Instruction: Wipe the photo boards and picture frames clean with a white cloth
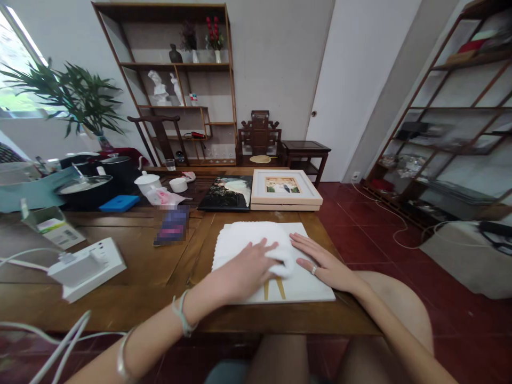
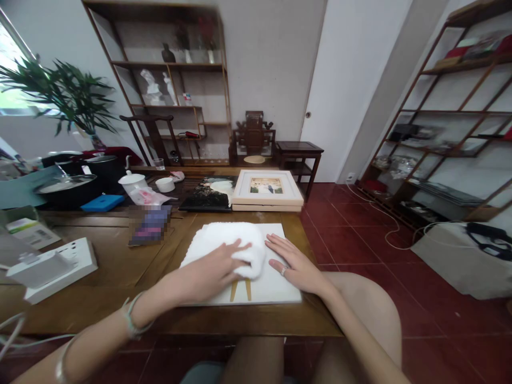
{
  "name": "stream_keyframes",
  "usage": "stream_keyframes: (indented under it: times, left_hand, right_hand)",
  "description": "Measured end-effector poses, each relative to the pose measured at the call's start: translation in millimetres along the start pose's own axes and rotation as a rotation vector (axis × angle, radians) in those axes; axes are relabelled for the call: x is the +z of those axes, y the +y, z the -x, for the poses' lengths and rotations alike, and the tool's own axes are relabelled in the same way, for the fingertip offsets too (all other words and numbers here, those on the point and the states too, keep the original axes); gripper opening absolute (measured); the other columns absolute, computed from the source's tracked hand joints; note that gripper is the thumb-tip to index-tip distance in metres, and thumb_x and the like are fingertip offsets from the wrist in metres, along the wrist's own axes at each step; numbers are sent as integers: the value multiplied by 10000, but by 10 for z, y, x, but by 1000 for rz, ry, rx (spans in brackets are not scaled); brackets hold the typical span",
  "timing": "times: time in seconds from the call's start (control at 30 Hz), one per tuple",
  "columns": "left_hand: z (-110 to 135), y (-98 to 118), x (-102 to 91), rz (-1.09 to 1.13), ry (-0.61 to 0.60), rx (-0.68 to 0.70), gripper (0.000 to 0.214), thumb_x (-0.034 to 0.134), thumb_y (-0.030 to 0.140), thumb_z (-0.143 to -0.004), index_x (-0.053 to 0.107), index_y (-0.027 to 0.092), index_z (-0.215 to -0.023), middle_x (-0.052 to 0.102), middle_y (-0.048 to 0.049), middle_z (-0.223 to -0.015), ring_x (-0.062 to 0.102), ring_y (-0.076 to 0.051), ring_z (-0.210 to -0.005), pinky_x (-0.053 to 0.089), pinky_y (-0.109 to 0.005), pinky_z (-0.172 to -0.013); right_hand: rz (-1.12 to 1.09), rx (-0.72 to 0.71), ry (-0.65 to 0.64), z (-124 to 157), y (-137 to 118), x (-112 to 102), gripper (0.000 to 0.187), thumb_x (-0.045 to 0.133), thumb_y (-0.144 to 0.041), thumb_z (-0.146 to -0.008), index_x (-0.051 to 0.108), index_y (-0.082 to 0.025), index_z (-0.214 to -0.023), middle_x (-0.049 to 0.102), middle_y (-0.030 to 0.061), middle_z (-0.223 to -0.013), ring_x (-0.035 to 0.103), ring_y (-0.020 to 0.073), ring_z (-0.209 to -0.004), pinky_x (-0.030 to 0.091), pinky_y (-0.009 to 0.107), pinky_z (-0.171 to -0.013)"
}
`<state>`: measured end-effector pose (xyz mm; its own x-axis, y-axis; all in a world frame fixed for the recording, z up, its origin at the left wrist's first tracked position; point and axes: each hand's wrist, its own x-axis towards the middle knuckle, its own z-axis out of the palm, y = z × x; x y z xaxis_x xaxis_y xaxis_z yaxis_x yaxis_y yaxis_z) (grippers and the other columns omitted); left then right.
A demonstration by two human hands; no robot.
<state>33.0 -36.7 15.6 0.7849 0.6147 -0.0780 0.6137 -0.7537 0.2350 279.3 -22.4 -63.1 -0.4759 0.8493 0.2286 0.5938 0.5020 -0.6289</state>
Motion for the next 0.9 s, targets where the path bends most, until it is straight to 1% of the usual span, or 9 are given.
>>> stream_keyframes:
  times: [0.07,0.13,0.27,0.37,0.5,0.6,0.67,0.77,0.9]
  left_hand:
    - [-167,-186,-76,10,17,10,319,345,265,-957,580,247,-1172,474,-38,-1376,345,-263,-1320,304,-435,-1060]
    - [-328,-339,-99,-22,31,-16,321,334,268,-959,588,227,-1151,548,-30,-1296,405,-245,-1275,323,-394,-1046]
    - [-550,-432,-30,-89,71,-76,329,328,279,-957,607,202,-1114,506,-70,-1334,362,-295,-1289,330,-466,-1017]
    - [-574,-263,39,-130,88,-118,319,368,226,-933,601,192,-1147,430,-118,-1394,319,-357,-1303,309,-556,-999]
    - [-415,186,156,-240,21,-180,340,457,153,-858,610,150,-1162,363,-166,-1434,269,-435,-1314,297,-624,-981]
    - [-211,541,293,-294,-50,-107,321,491,201,-837,652,130,-1105,348,-187,-1438,271,-478,-1299,302,-656,-965]
    - [-95,715,376,-306,-41,-42,305,506,242,-833,675,160,-1074,355,-174,-1437,305,-476,-1285,328,-658,-949]
    - [-46,813,421,-293,-18,-27,287,495,252,-844,688,197,-1049,377,-146,-1431,346,-459,-1270,358,-651,-929]
    - [-237,665,304,-283,-43,-127,327,474,210,-845,649,139,-1112,346,-167,-1445,301,-454,-1295,346,-625,-950]
  right_hand:
    - [1,0,-9,-2,-7,-5,494,443,-471,-900,408,-315,-1367,313,-1,-1489,236,242,-1383,207,490,-1137]
    - [5,4,-10,-3,-15,-8,494,443,-468,-901,402,-318,-1370,307,-2,-1491,232,240,-1384,203,488,-1138]
    - [11,21,23,-2,-18,8,508,424,-458,-910,387,-278,-1384,327,25,-1483,256,237,-1376,207,480,-1139]
    - [24,19,64,-1,-2,33,508,398,-446,-921,371,-265,-1395,332,38,-1480,262,240,-1373,213,484,-1137]
    - [46,27,106,-3,34,60,510,354,-442,-930,367,-242,-1399,327,58,-1482,272,248,-1369,224,489,-1134]
    - [40,29,113,-8,59,65,482,314,-401,-943,396,-225,-1384,353,70,-1468,292,240,-1362,228,481,-1136]
    - [29,21,116,-11,70,63,460,306,-362,-945,413,-231,-1373,378,67,-1454,305,234,-1356,230,482,-1136]
    - [6,-4,118,-11,77,57,450,311,-317,-940,421,-237,-1369,394,61,-1445,312,237,-1353,235,494,-1130]
    - [0,-12,101,-7,69,41,454,373,-303,-916,437,-232,-1360,382,68,-1451,305,247,-1356,241,493,-1125]
